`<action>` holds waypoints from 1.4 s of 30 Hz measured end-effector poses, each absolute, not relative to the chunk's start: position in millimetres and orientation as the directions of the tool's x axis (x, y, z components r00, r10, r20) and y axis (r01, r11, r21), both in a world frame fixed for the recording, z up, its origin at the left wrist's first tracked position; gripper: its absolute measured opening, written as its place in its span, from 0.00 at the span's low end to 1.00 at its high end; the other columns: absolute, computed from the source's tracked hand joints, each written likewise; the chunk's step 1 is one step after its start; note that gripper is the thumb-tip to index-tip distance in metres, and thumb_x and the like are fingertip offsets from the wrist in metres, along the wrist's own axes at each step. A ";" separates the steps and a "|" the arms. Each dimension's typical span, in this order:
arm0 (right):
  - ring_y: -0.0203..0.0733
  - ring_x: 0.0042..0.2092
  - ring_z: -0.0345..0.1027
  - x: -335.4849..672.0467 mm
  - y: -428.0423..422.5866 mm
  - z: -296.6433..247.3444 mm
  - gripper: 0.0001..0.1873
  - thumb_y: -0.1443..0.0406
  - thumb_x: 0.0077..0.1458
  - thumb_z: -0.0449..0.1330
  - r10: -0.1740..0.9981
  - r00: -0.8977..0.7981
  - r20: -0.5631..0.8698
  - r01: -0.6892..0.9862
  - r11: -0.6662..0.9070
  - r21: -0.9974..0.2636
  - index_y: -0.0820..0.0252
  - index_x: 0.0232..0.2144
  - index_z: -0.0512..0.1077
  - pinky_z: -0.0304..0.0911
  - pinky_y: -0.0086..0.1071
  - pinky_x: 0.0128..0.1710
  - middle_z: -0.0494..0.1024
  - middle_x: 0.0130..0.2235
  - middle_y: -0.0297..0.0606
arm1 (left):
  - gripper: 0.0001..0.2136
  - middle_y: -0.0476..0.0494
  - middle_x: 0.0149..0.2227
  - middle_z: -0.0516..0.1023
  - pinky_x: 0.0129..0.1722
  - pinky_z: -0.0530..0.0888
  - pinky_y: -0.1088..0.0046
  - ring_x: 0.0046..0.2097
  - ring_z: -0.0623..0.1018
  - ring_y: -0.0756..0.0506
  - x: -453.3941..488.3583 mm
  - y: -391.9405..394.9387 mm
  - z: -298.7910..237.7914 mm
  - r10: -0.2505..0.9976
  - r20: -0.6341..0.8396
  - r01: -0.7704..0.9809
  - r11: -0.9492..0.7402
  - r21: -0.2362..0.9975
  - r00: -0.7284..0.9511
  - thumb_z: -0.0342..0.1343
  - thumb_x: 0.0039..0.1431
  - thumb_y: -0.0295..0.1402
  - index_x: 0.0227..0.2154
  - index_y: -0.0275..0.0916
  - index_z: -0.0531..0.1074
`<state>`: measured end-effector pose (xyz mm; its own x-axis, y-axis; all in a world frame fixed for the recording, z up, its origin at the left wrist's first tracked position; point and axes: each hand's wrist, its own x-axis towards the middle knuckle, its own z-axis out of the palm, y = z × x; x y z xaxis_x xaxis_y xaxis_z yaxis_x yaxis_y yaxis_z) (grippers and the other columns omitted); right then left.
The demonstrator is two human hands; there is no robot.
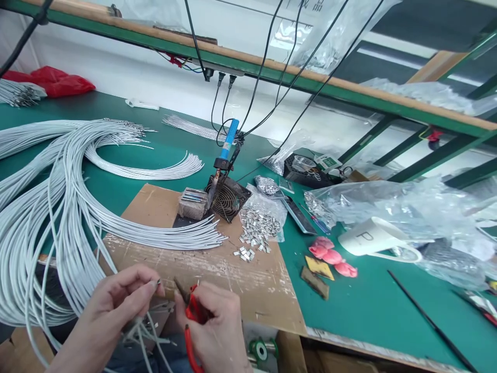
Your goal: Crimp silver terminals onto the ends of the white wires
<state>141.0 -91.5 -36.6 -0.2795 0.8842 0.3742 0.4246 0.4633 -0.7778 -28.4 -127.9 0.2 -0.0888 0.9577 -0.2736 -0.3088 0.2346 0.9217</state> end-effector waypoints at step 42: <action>0.30 0.21 0.44 140.7 -89.2 -51.0 0.25 0.73 0.47 0.60 0.774 -0.478 0.416 0.495 0.628 -0.600 0.54 0.21 0.44 0.40 0.30 0.21 0.49 0.22 0.25 | 0.23 0.52 0.21 0.66 0.27 0.54 0.76 0.26 0.58 0.51 -36.8 -132.2 3.9 0.941 -0.336 -0.376 0.322 0.869 0.029 0.70 0.45 0.56 0.25 0.37 0.78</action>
